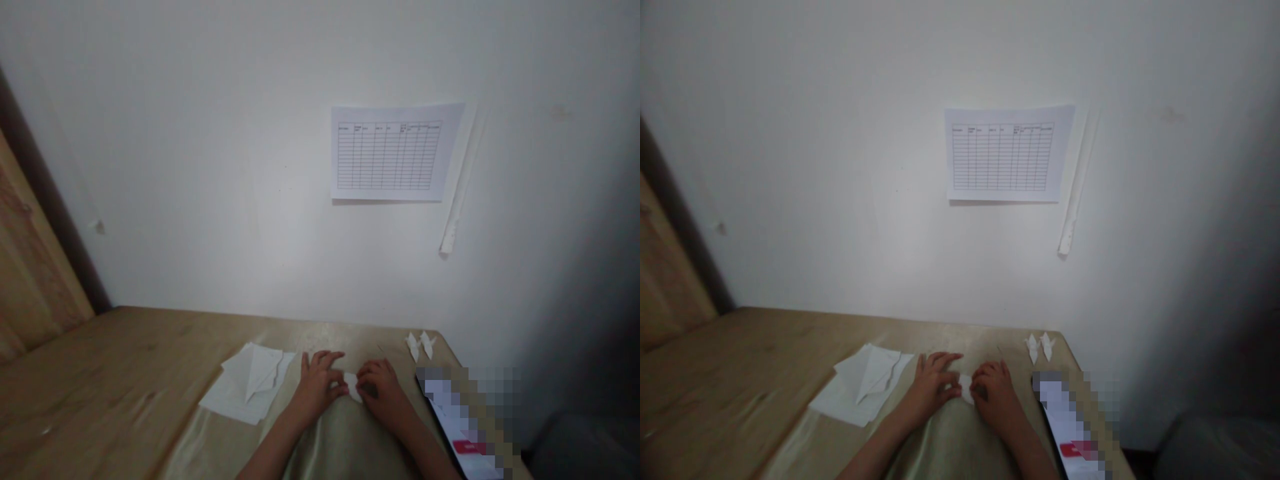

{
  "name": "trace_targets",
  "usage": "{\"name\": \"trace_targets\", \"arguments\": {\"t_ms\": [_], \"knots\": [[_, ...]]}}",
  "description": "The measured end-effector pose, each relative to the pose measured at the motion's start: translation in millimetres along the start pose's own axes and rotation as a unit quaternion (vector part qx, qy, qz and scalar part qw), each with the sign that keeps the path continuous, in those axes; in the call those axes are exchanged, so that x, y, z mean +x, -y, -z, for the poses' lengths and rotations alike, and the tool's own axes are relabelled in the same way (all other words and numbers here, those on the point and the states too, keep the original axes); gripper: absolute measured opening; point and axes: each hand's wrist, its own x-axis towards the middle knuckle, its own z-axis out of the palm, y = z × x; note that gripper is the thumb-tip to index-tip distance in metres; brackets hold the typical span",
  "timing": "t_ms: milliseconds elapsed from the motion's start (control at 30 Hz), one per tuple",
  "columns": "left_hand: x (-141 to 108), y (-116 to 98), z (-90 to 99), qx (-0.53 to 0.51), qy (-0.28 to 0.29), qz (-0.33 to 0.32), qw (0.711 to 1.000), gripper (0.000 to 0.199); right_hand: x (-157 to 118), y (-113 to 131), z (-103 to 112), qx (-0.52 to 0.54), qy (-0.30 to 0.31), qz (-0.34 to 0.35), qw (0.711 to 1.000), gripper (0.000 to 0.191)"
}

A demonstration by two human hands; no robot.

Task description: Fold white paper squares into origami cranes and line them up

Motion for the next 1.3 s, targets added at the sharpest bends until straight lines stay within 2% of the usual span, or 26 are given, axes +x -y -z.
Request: {"name": "trace_targets", "arguments": {"t_ms": [267, 467, 700, 967, 1200, 1300], "knots": [[2, -2, -4.0, -0.017, -0.013, 0.007, 1.000, 0.009, -1, 5, 2, 0.007, 0.004, -0.008, 1.000, 0.009], [3, 2, -3.8, -0.028, -0.014, 0.007, 0.999, 0.005, -2, 7, 0, 0.020, -0.018, -0.012, 1.000, 0.006], [6, 7, 2.7, -0.037, 0.012, 0.009, 0.999, 0.022, -2, 6, -1, 0.026, -0.016, -0.018, 0.999, 0.010], [3, -2, 5.1, -0.044, -0.009, 0.036, 0.998, 0.004, -2, 5, -1, 0.041, -0.018, -0.010, 0.999, 0.012], [2, -4, 3.5, -0.042, -0.023, 0.045, 0.998, 0.003, -2, -3, -6, 0.038, -0.032, -0.003, 0.999, 0.017], [2, -2, 2.1, -0.047, -0.024, 0.042, 0.998, 0.004, -1, -6, -7, 0.037, -0.031, -0.006, 0.999, 0.012]]}}
